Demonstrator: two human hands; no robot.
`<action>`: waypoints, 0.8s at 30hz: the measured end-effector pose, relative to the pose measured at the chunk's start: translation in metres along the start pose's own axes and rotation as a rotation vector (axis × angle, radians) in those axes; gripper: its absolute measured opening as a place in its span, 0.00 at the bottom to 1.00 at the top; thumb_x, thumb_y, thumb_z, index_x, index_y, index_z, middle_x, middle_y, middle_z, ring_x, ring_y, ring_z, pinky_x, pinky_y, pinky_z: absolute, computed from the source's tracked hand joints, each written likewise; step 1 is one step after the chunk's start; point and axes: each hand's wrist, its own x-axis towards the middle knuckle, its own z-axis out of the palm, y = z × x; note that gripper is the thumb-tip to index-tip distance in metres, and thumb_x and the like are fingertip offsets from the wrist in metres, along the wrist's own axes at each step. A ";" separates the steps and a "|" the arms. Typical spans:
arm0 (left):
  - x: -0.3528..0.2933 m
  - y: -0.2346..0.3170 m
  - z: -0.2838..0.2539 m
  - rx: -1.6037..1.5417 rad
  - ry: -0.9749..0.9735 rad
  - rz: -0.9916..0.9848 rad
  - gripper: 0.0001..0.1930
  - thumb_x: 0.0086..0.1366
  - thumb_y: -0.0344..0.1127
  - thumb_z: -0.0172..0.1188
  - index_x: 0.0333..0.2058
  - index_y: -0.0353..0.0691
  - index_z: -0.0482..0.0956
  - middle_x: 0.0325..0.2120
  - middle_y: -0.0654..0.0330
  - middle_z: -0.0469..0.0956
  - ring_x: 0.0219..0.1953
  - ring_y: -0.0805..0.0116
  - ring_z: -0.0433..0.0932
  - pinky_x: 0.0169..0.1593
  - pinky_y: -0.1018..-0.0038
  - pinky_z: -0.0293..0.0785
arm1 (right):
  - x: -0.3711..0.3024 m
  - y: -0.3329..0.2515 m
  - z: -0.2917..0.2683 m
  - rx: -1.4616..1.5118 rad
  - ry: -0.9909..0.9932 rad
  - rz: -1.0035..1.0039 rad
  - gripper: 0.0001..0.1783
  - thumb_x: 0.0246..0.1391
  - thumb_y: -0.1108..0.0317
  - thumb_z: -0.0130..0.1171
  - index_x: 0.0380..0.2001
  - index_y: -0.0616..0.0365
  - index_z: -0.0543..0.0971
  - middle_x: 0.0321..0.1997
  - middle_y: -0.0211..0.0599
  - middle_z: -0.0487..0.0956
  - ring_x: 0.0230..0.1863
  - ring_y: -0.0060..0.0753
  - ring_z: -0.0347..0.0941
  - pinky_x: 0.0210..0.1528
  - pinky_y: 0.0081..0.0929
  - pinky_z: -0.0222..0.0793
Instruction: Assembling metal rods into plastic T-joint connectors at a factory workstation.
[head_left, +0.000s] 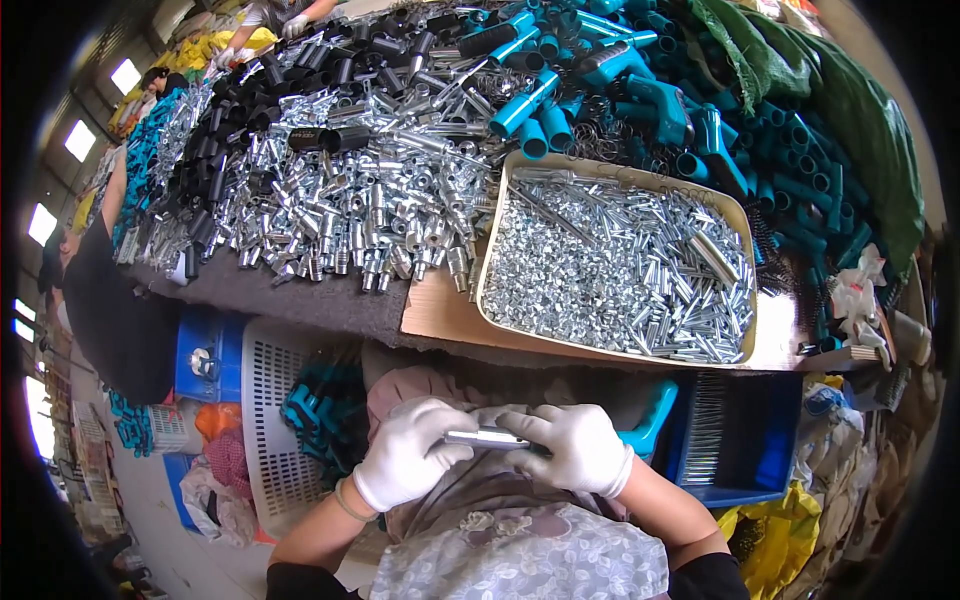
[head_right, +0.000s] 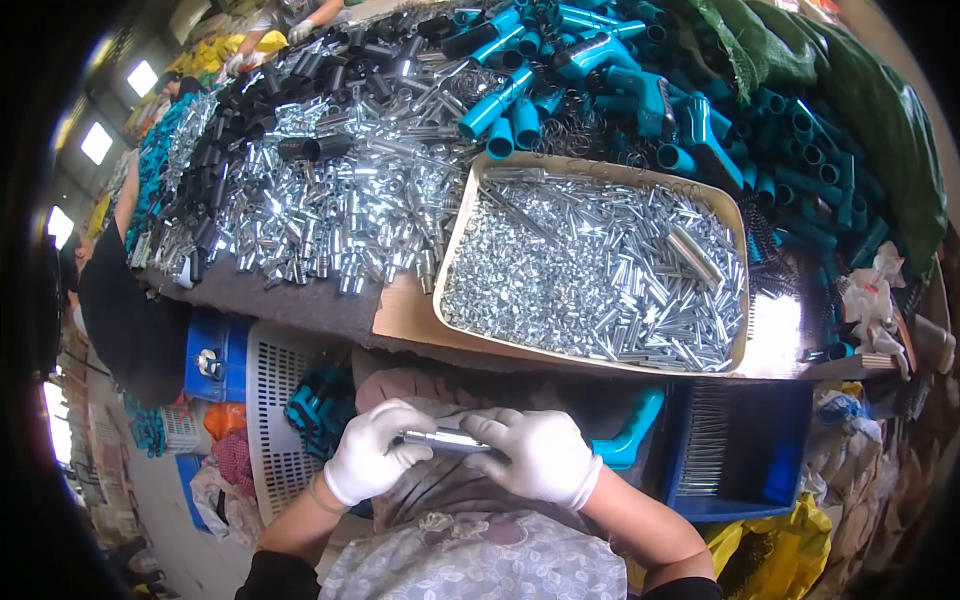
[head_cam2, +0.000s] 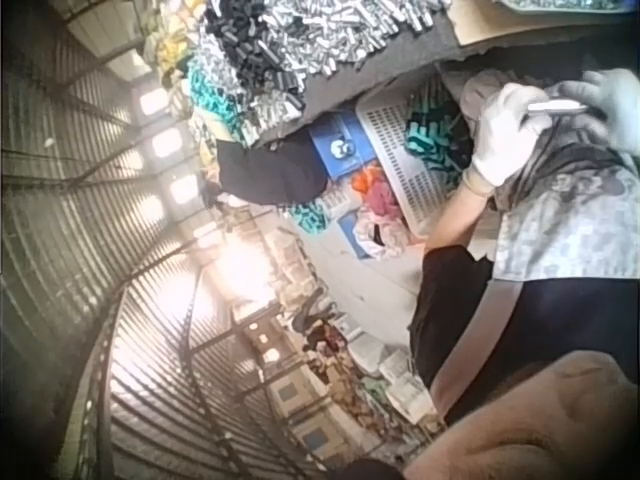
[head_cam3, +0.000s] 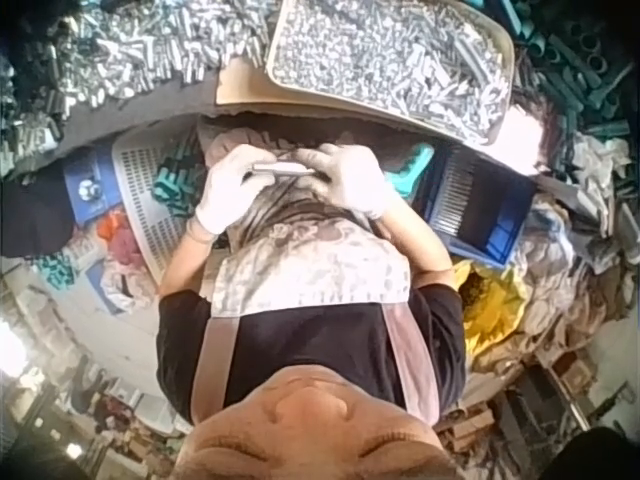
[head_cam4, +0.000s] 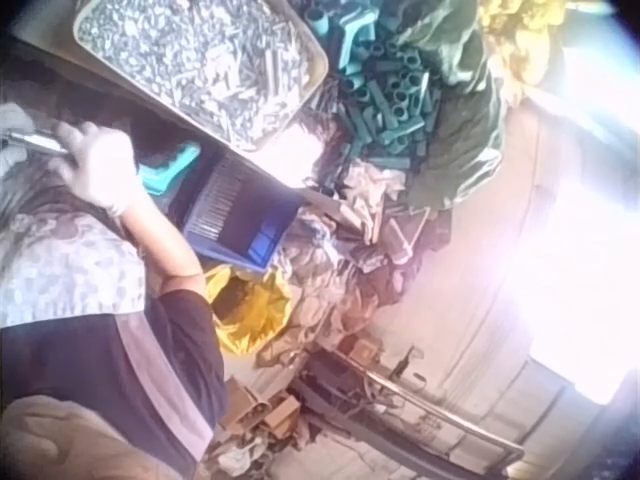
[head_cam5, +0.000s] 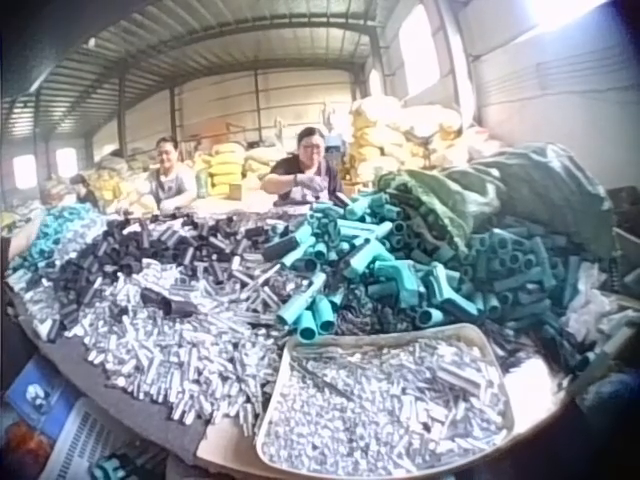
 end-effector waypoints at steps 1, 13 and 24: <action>0.003 -0.001 -0.001 -0.001 -0.003 0.000 0.13 0.60 0.34 0.72 0.41 0.37 0.82 0.35 0.52 0.83 0.39 0.49 0.82 0.46 0.61 0.78 | -0.001 0.001 -0.001 0.072 -0.025 0.026 0.26 0.48 0.53 0.73 0.50 0.50 0.84 0.28 0.40 0.81 0.26 0.46 0.80 0.29 0.38 0.76; 0.016 0.017 -0.018 0.089 0.004 0.143 0.10 0.63 0.25 0.64 0.44 0.36 0.84 0.39 0.50 0.83 0.41 0.50 0.83 0.49 0.65 0.79 | 0.001 0.002 -0.010 0.148 -0.087 0.093 0.25 0.53 0.53 0.69 0.52 0.50 0.83 0.37 0.45 0.84 0.30 0.50 0.82 0.32 0.40 0.78; 0.011 0.014 -0.015 0.173 0.010 0.316 0.12 0.63 0.29 0.67 0.45 0.33 0.83 0.41 0.52 0.83 0.41 0.54 0.83 0.49 0.65 0.79 | 0.001 0.004 -0.004 0.105 -0.035 0.066 0.26 0.50 0.51 0.72 0.51 0.49 0.84 0.28 0.40 0.81 0.26 0.47 0.80 0.29 0.38 0.76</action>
